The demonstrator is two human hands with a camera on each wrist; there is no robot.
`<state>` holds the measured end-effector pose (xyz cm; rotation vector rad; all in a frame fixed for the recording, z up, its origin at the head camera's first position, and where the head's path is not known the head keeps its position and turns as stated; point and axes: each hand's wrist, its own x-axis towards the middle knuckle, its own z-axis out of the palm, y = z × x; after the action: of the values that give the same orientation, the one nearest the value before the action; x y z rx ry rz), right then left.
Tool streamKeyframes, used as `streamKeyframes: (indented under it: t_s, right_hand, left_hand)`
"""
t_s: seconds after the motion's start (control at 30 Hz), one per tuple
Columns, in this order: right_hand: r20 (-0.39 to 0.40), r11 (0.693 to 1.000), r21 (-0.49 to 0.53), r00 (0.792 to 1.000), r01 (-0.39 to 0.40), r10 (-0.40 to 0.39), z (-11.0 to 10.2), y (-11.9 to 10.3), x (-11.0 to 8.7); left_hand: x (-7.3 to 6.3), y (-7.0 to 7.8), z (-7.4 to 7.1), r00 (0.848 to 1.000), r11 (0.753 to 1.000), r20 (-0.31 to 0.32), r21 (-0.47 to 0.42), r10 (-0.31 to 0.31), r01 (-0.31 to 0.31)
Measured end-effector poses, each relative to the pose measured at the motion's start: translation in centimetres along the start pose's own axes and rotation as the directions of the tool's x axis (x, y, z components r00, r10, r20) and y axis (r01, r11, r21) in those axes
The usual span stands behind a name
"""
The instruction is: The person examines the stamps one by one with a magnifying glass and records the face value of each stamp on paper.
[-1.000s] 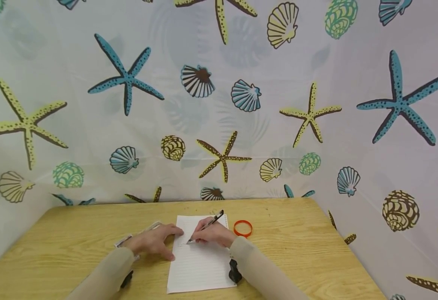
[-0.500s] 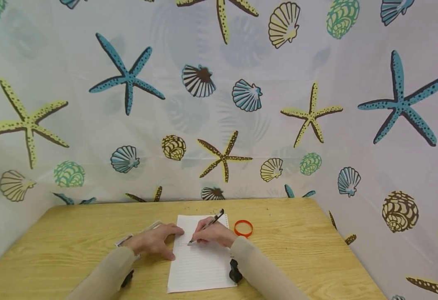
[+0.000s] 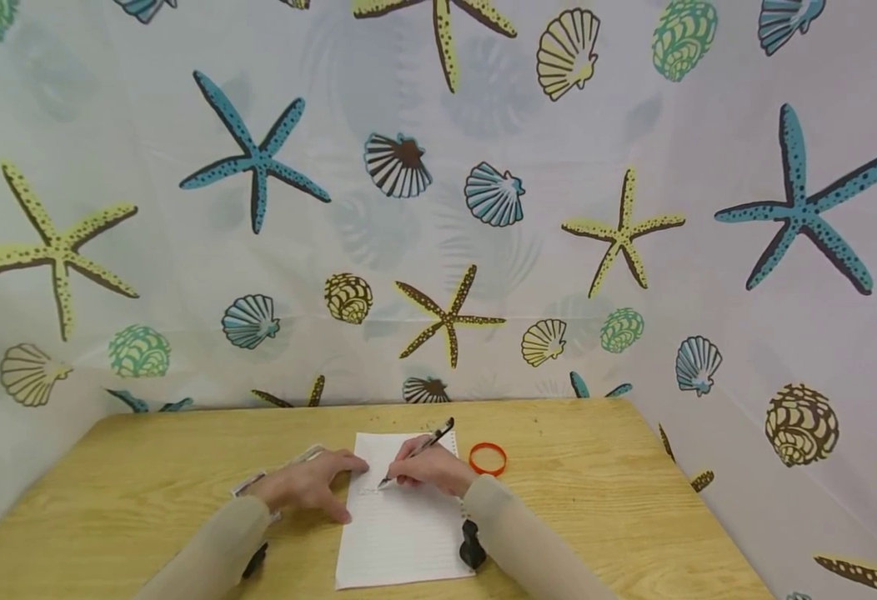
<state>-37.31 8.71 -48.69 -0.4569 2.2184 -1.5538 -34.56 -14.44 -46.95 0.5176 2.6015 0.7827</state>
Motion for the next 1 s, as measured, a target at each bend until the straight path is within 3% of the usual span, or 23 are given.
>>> streamKeyframes:
  t_s: [0.2,0.53,0.8,1.0]
  right_hand:
    - [-0.001,0.999,0.04,1.0,0.011,-0.011,-0.5,0.5,-0.2]
    - [0.062,0.996,0.093,0.998,0.002,-0.008,-1.7,0.5,-0.7]
    - [0.079,0.996,-0.015,0.994,0.083,-0.081,-2.6,0.2,-1.5]
    - [0.066,0.976,-0.143,0.985,0.166,-0.158,-3.3,0.3,-2.2]
  left_hand:
    - [0.0,0.1,0.1,1.0,1.0,-0.002,-0.006,-0.001,0.001]
    - [0.0,0.1,0.0,1.0,1.0,-0.011,0.018,0.004,-0.003]
    - [0.0,0.1,0.0,1.0,1.0,-0.008,0.022,0.007,-0.006]
    - [0.2,0.0,0.1,1.0,1.0,-0.011,0.016,-0.007,0.007]
